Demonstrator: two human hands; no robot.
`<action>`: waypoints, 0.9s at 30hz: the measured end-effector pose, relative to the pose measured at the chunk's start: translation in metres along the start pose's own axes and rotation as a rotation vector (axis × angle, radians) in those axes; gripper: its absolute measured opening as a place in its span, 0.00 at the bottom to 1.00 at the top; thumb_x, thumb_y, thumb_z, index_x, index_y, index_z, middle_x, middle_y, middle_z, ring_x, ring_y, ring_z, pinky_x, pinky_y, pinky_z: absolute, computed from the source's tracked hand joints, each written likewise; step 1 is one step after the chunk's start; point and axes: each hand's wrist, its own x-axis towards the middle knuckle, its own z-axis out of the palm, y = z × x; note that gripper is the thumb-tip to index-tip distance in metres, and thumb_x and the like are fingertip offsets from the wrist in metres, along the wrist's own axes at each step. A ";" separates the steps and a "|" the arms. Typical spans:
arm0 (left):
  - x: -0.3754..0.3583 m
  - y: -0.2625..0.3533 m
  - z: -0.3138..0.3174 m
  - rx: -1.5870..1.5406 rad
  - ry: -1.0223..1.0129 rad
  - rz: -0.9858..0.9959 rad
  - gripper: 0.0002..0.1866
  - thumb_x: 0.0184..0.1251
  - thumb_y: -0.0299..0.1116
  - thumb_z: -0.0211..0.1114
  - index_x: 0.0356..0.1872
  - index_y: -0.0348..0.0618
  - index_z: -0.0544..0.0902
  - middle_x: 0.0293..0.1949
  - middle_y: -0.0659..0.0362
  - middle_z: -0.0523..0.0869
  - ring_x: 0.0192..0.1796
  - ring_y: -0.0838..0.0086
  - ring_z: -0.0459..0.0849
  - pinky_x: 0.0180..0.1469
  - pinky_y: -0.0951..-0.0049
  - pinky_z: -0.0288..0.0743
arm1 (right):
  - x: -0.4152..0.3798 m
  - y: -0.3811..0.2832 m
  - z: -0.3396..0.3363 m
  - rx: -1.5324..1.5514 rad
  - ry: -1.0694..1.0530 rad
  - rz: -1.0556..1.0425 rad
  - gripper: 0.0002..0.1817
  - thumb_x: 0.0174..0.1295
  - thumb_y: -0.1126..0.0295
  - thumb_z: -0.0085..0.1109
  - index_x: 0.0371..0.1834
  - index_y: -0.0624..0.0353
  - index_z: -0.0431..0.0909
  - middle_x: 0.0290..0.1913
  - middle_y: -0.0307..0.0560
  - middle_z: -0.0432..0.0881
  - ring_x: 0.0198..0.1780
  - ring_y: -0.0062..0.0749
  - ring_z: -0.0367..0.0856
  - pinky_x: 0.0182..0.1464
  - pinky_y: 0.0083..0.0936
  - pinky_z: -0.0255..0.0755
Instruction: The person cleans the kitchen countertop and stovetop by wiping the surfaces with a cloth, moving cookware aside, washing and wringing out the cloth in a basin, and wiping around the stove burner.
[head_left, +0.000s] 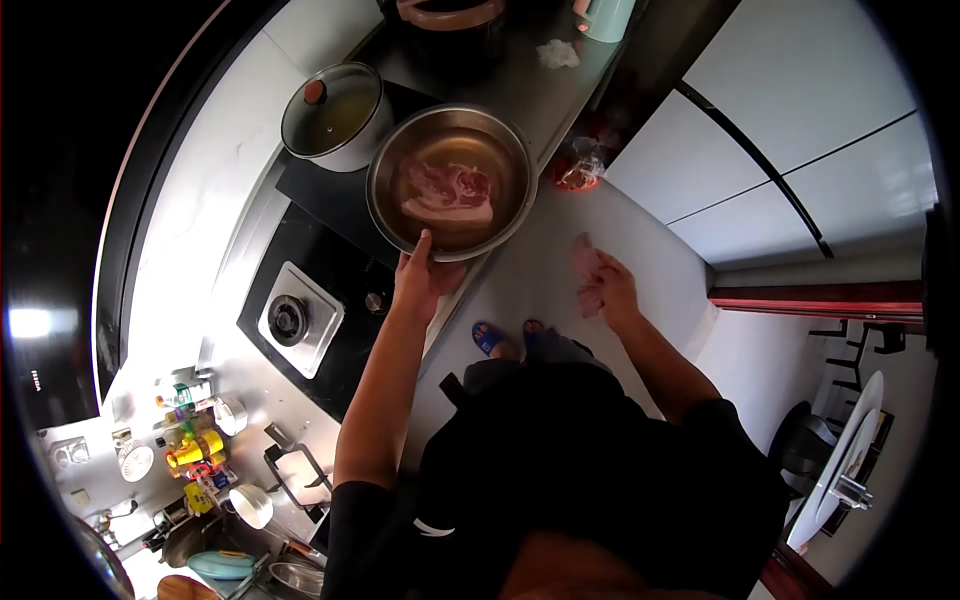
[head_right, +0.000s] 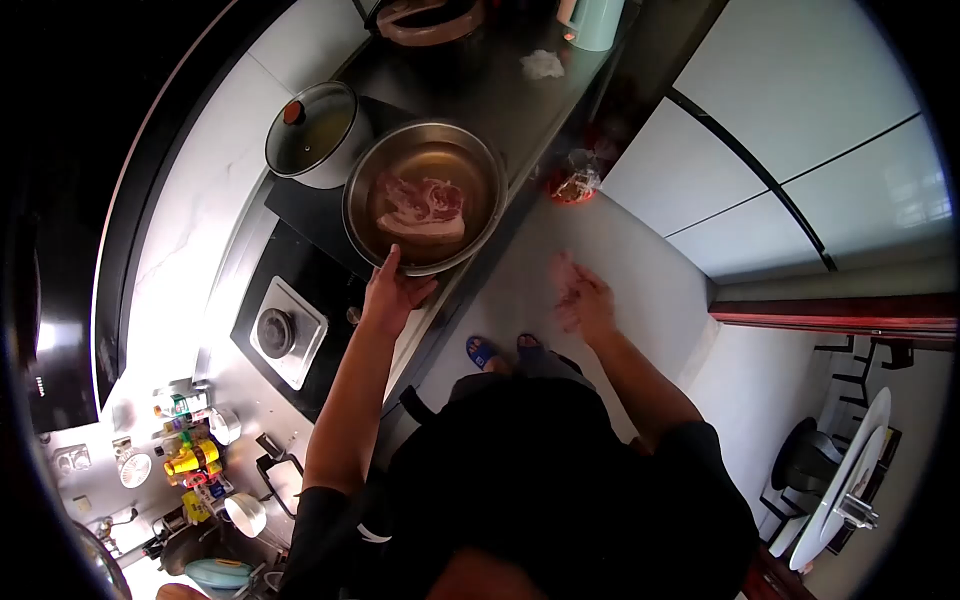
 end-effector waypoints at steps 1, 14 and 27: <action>0.001 -0.001 0.002 -0.009 0.001 -0.001 0.23 0.75 0.46 0.63 0.59 0.41 0.69 0.56 0.48 0.80 0.46 0.55 0.88 0.50 0.54 0.86 | 0.004 -0.005 -0.005 0.005 0.009 -0.087 0.23 0.69 0.77 0.41 0.65 0.62 0.75 0.46 0.49 0.82 0.36 0.32 0.84 0.34 0.27 0.81; 0.013 -0.007 -0.003 -0.001 0.170 0.027 0.16 0.70 0.24 0.52 0.56 0.29 0.72 0.53 0.45 0.80 0.55 0.56 0.84 0.54 0.50 0.83 | 0.087 -0.088 0.004 -0.034 -0.111 -0.175 0.24 0.67 0.78 0.41 0.65 0.67 0.74 0.54 0.48 0.81 0.51 0.29 0.81 0.53 0.22 0.76; -0.067 -0.042 0.009 -0.017 0.487 0.205 0.14 0.61 0.20 0.58 0.49 0.34 0.77 0.45 0.52 0.81 0.46 0.61 0.84 0.47 0.60 0.83 | 0.176 -0.183 0.051 -0.054 -0.292 -0.305 0.20 0.71 0.76 0.46 0.64 0.65 0.76 0.56 0.45 0.81 0.53 0.26 0.79 0.55 0.20 0.73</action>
